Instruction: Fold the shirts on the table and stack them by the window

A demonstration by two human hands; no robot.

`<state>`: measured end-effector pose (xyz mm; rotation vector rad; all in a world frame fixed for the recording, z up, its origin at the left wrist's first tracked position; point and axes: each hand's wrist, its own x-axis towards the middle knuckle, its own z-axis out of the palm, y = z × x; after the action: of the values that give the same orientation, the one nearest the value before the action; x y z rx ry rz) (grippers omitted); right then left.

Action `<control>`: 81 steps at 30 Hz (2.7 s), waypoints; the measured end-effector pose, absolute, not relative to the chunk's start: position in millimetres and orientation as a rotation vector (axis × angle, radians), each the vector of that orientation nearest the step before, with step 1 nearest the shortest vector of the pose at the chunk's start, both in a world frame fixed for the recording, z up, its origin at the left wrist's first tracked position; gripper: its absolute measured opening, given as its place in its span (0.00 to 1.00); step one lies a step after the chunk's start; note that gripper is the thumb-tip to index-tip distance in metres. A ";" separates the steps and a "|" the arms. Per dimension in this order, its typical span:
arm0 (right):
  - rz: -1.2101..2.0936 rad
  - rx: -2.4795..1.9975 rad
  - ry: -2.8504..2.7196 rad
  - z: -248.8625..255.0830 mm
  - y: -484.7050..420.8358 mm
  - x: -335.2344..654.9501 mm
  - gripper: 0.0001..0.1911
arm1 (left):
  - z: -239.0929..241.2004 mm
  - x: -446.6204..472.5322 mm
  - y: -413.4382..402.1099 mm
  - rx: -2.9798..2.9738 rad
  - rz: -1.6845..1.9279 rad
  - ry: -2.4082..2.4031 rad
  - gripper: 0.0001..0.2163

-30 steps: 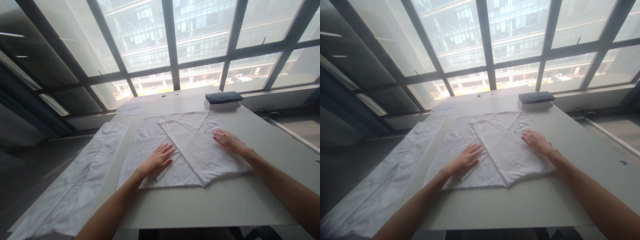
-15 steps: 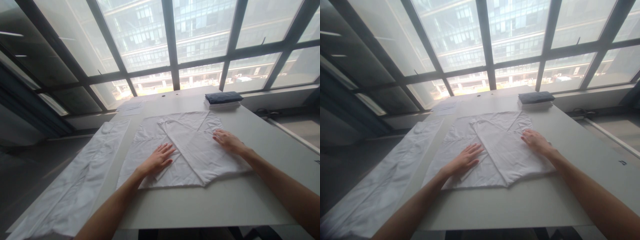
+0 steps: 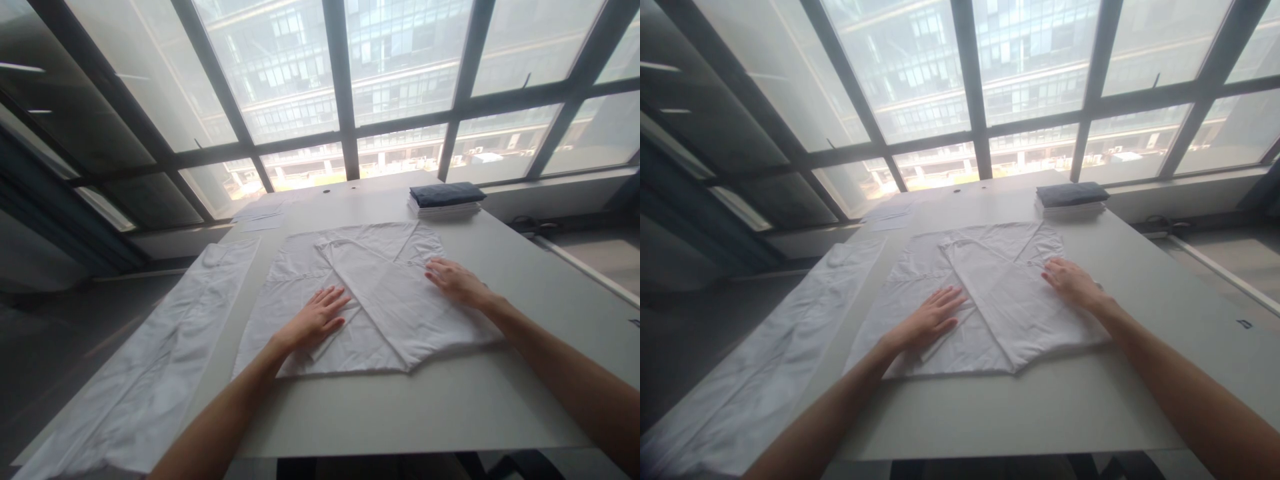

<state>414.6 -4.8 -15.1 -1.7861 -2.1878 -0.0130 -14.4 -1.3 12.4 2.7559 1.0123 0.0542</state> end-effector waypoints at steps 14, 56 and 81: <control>-0.041 -1.744 -2.188 -15.3 -4.4 414.6 0.21 | 10.9 -15.7 -0.8 2.769 0.119 0.983 0.25; -0.020 -1.767 -2.181 -15.0 -6.0 415.0 0.22 | 13.9 -16.4 0.2 2.746 0.113 0.970 0.25; -0.024 -1.727 -2.173 -20.7 -2.5 418.7 0.22 | 12.4 -16.9 1.9 2.738 0.067 0.978 0.25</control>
<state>418.7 -2.5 -20.7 -1.7272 -2.1731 -0.0244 -16.9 1.9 12.4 2.7382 0.9781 0.0671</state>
